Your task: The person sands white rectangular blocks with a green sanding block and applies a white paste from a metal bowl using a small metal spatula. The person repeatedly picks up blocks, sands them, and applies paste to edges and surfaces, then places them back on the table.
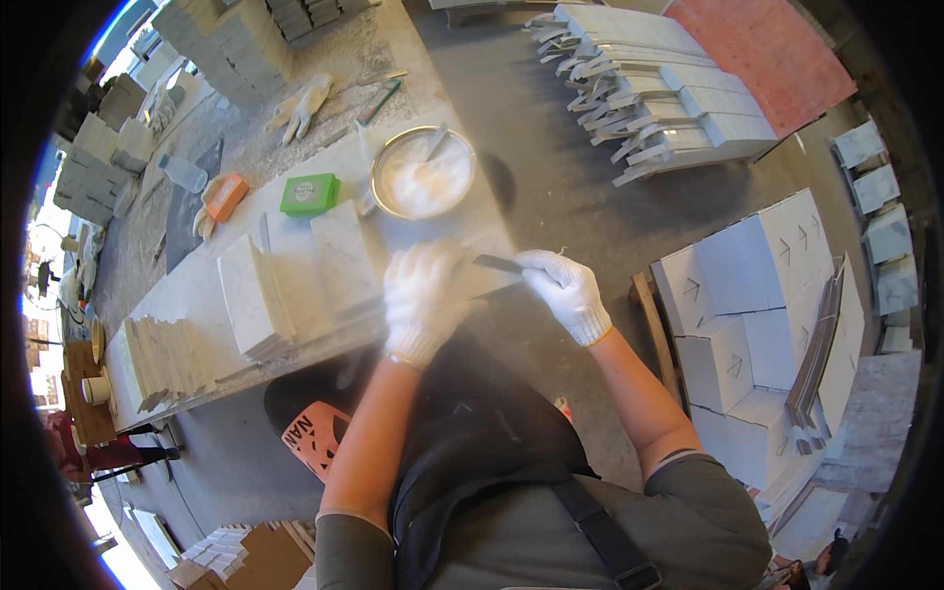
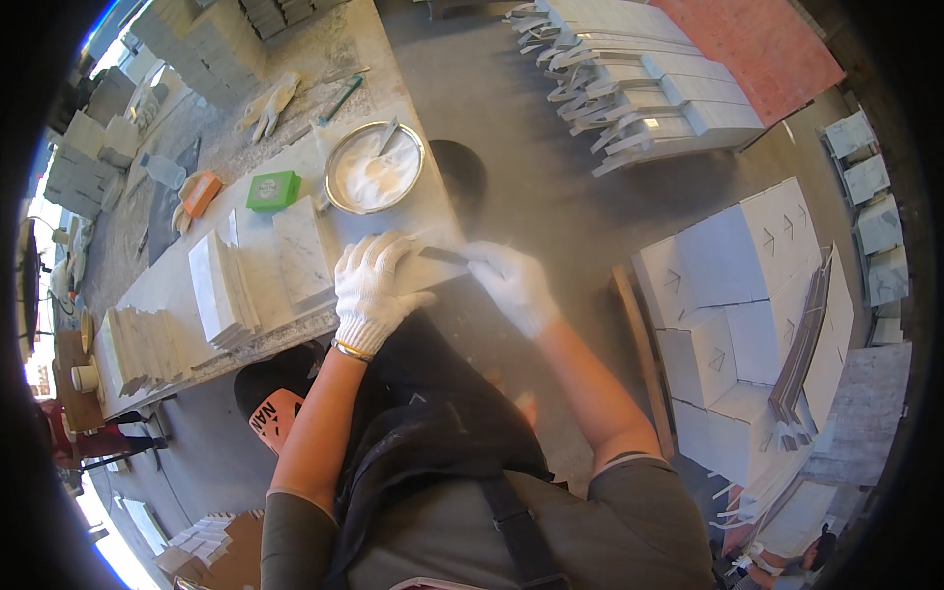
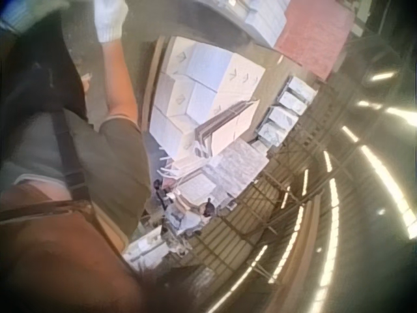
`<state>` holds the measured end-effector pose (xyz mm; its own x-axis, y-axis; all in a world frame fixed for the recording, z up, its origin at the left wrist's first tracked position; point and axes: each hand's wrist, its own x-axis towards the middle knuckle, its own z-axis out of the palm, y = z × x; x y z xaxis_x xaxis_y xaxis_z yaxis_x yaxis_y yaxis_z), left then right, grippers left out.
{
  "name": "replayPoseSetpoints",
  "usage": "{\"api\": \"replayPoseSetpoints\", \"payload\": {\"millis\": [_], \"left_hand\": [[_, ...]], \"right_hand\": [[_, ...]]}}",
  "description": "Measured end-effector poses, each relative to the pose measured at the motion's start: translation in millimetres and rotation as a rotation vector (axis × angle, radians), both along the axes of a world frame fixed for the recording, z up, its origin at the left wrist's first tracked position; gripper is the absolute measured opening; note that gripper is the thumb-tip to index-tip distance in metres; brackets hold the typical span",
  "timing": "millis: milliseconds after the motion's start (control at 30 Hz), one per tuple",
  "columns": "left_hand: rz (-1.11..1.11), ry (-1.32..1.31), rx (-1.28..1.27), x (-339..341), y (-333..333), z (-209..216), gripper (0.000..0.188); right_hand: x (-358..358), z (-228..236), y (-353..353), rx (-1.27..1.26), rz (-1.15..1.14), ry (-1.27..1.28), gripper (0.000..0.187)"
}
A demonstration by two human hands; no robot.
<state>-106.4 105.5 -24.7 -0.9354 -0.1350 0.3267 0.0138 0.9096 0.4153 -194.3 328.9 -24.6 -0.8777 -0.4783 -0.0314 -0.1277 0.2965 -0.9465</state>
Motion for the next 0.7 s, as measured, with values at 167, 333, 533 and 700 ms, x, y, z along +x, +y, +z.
{"api": "replayPoseSetpoints", "payload": {"millis": [167,333,533,700], "left_hand": [[0.015,0.036,0.002,1,0,-3,0.082],[0.018,0.066,0.019,1,2,-2,0.081],[0.045,0.021,0.018,0,2,0,0.078],[0.038,0.024,0.036,1,2,-1,0.076]], "right_hand": [[5,0,4,0.062,-0.007,0.037,0.026],[-3,-3,-3,0.074,-0.014,0.108,0.025],[11,0,-5,0.075,-0.074,0.164,0.025],[11,-2,-6,0.148,-0.068,0.154,0.026]]}}
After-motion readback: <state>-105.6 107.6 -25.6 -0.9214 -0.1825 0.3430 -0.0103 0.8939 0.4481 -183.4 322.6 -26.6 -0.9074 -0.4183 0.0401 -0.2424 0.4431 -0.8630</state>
